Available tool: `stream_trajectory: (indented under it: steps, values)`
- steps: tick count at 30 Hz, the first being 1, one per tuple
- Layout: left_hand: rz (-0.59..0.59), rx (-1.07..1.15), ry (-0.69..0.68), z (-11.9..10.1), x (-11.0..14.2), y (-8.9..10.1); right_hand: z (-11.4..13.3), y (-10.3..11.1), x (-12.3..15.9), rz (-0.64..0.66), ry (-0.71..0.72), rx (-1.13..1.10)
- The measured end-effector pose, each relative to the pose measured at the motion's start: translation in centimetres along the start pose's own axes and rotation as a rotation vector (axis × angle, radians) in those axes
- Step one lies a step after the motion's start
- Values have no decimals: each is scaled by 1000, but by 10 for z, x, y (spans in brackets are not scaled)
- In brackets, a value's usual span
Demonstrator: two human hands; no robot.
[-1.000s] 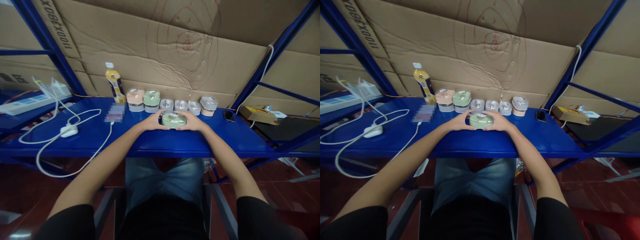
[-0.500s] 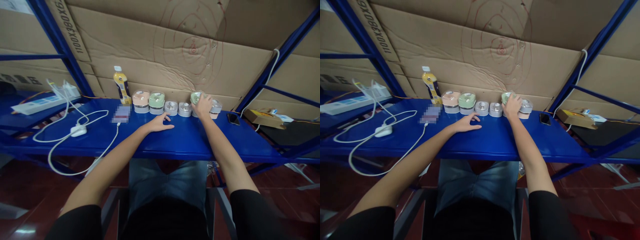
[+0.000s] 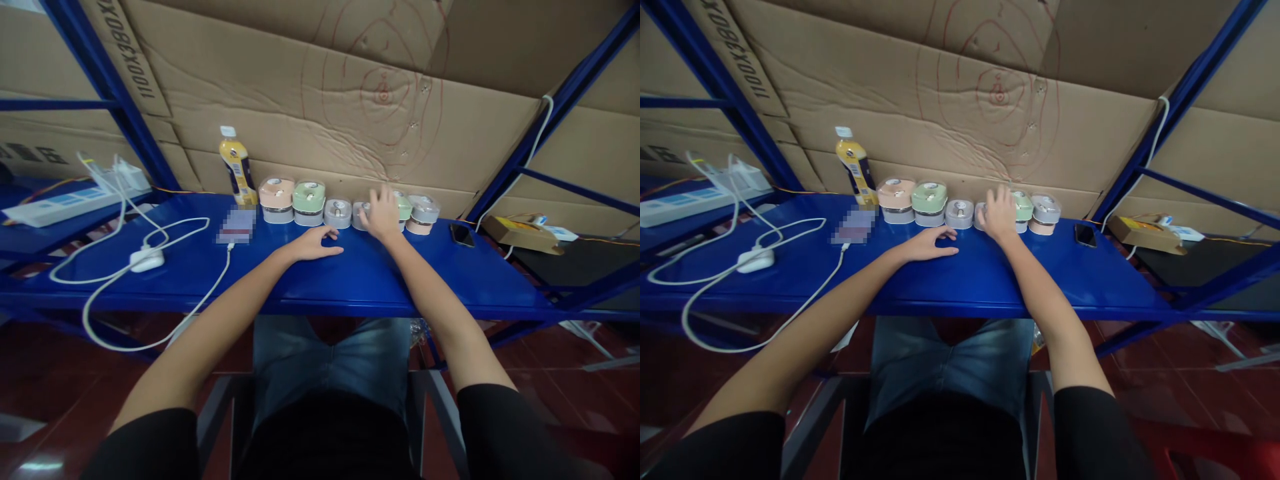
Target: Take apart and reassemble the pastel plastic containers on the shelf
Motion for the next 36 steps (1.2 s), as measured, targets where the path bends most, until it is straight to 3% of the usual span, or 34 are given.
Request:
stream_trajectory:
  steps: [3,9,13,17,21,22,24,27,29,32,36]
  values:
    - [0,-4,-10,1,-1,0,20,-15,3,134,139,-50]
    - [-1,-16,-30,1,-1,1,18,-42,18,240,76,-29]
    - [-22,0,-28,0,0,1,22,-23,26,149,39,-80]
    - [-72,33,-6,0,0,2,27,10,28,65,-119,-36]
    - [-123,83,11,2,-1,3,14,22,32,292,-307,-43]
    - [-129,91,8,3,-1,4,11,22,33,362,-290,-89]
    - [-125,100,0,5,-2,4,6,22,35,453,-125,-246]
    - [-87,122,-34,4,-1,4,9,26,39,447,182,-500]
    - [-46,143,-81,0,0,2,15,27,43,420,286,-582]
    - [9,137,-148,-6,3,0,29,25,50,438,353,-587]
    - [18,108,-171,-7,5,-3,33,22,51,432,327,-569]
Point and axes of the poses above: each hand's wrist, its own x-axis away from the middle knuckle, its own y-axis out of the back of the hand, z = x × y, the point moved 3 cm from there along -x, towards the middle knuckle, and after that the axes turned 7 degrees about -z, right-handed, at the moved point
